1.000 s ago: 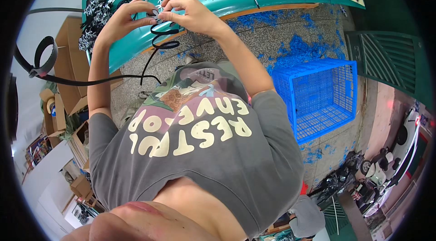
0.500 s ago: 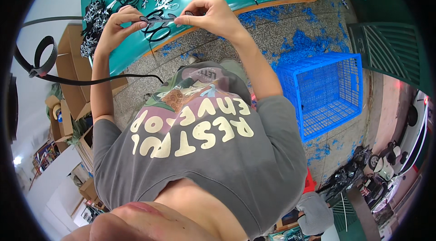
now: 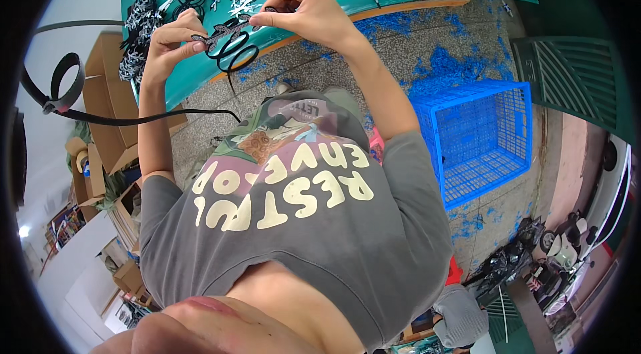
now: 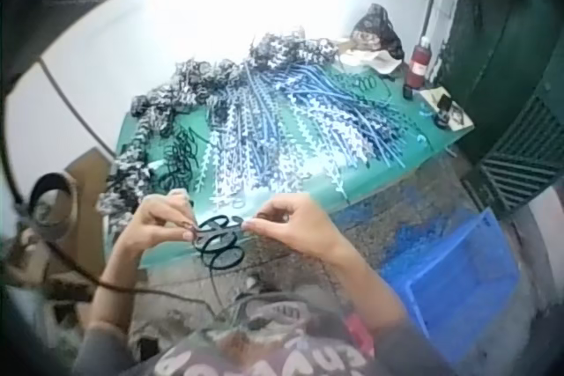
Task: The person selects patterned plastic strips and straps from a table and weaves them together by hand to assemble interlocking decorative pieces.
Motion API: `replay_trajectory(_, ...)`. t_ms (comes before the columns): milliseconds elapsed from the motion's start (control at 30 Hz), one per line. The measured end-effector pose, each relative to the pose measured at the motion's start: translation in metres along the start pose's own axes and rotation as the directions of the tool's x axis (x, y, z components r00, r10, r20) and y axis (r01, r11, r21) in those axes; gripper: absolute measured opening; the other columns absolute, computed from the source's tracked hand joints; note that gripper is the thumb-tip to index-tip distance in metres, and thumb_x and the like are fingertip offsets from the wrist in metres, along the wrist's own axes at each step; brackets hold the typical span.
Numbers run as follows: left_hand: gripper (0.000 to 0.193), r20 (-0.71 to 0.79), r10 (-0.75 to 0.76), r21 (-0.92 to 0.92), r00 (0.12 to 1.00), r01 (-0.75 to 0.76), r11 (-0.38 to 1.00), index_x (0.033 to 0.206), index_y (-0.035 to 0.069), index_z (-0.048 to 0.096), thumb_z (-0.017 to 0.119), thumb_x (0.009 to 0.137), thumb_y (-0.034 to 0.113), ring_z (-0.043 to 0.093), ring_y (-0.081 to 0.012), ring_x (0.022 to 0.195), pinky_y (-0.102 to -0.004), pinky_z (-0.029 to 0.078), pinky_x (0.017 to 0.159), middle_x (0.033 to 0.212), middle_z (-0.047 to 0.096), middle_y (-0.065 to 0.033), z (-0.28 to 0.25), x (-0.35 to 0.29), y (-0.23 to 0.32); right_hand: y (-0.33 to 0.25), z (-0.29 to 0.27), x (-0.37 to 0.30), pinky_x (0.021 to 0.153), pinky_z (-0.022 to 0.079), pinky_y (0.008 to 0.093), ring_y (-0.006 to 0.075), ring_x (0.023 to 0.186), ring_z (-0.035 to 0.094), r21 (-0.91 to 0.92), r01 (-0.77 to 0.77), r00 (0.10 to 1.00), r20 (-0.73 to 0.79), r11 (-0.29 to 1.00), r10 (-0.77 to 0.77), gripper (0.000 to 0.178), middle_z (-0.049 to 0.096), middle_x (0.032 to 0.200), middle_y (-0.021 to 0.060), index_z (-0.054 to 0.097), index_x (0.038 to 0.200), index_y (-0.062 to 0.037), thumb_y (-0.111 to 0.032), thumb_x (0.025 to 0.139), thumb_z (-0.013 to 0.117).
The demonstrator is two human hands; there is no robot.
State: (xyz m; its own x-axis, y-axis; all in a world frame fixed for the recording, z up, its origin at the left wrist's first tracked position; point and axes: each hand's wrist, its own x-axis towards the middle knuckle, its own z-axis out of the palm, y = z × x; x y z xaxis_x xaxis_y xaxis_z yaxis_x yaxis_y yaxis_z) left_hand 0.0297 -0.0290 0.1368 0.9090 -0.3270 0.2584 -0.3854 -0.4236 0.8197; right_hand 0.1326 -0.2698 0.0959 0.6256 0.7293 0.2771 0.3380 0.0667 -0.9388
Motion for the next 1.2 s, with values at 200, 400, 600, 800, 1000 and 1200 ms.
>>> replay_trajectory(200,0.010,0.026,0.058,-0.096,0.998,-0.055,0.994,0.069,-0.001,0.065,0.069,0.067,0.008,0.047,-0.0155,0.067,-0.0305,0.034,0.071,0.072,0.061,-0.0072,0.000,0.000,0.000,0.005,0.005,0.006,0.044,0.029,0.0194,0.0024,0.052,0.042,0.072,-0.007,1.000,0.023,0.997,0.005,0.022,0.054,0.057,-0.0028,0.068,0.074,-0.0032,-0.024,0.071,0.074)
replay_trajectory(400,0.011,0.038,0.082,-0.218,0.996,-0.072,0.973,0.070,-0.002,0.065,0.068,0.068,0.008,0.046,-0.0159,0.069,-0.0302,0.033,0.071,0.072,0.060,-0.0079,0.003,0.002,-0.007,0.007,0.008,0.011,0.045,0.032,0.0197,0.0038,0.053,0.045,0.070,-0.059,0.996,0.075,0.996,0.053,0.024,0.057,0.059,-0.0008,0.068,0.075,-0.0034,-0.027,0.071,0.073)
replay_trajectory(600,0.011,0.027,-0.003,-0.341,1.000,0.012,0.940,0.072,-0.002,0.066,0.068,0.070,0.009,0.046,-0.0162,0.069,-0.0292,0.034,0.067,0.072,0.058,-0.0077,0.012,0.002,-0.024,0.024,0.011,0.018,0.054,0.041,0.0227,0.0094,0.062,0.056,0.037,-0.124,0.973,0.199,0.992,0.114,0.031,0.062,0.066,0.0044,0.067,0.089,-0.0046,-0.031,0.073,0.070)
replay_trajectory(800,0.014,0.073,-0.034,-0.431,0.997,0.062,0.900,0.069,-0.001,0.065,0.066,0.074,0.013,0.049,-0.0173,0.079,-0.0360,0.034,0.090,0.076,0.059,-0.0076,0.019,0.004,-0.055,0.032,0.005,0.017,0.060,0.046,0.0257,0.0129,0.073,0.059,-0.193,-0.209,0.922,0.288,0.959,0.259,0.035,0.064,0.080,0.0052,0.061,0.106,-0.0073,-0.030,0.080,0.064)
replay_trajectory(1000,0.022,0.035,-0.118,-0.518,0.992,0.119,0.847,0.071,0.002,0.063,0.064,0.075,0.024,0.044,-0.0235,0.099,-0.0398,0.027,0.097,0.087,0.057,-0.0083,0.026,0.007,-0.073,0.053,0.004,0.014,0.073,0.043,0.0262,0.0130,0.089,0.055,0.194,0.040,0.964,0.250,0.980,-0.089,0.028,0.059,0.103,0.0059,0.063,0.096,-0.0075,-0.032,0.081,0.063)
replay_trajectory(1200,0.021,0.079,-0.171,-0.490,0.982,0.188,0.852,0.091,0.002,0.065,0.064,0.077,0.016,0.049,-0.0173,0.101,-0.0324,0.036,0.090,0.102,0.058,-0.0085,0.020,0.015,-0.067,0.045,-0.001,0.012,0.079,0.044,0.0262,0.0120,0.092,0.052,0.288,-0.001,0.968,0.241,0.958,-0.072,0.020,0.053,0.109,0.0044,0.063,0.087,-0.0058,-0.025,0.082,0.062)
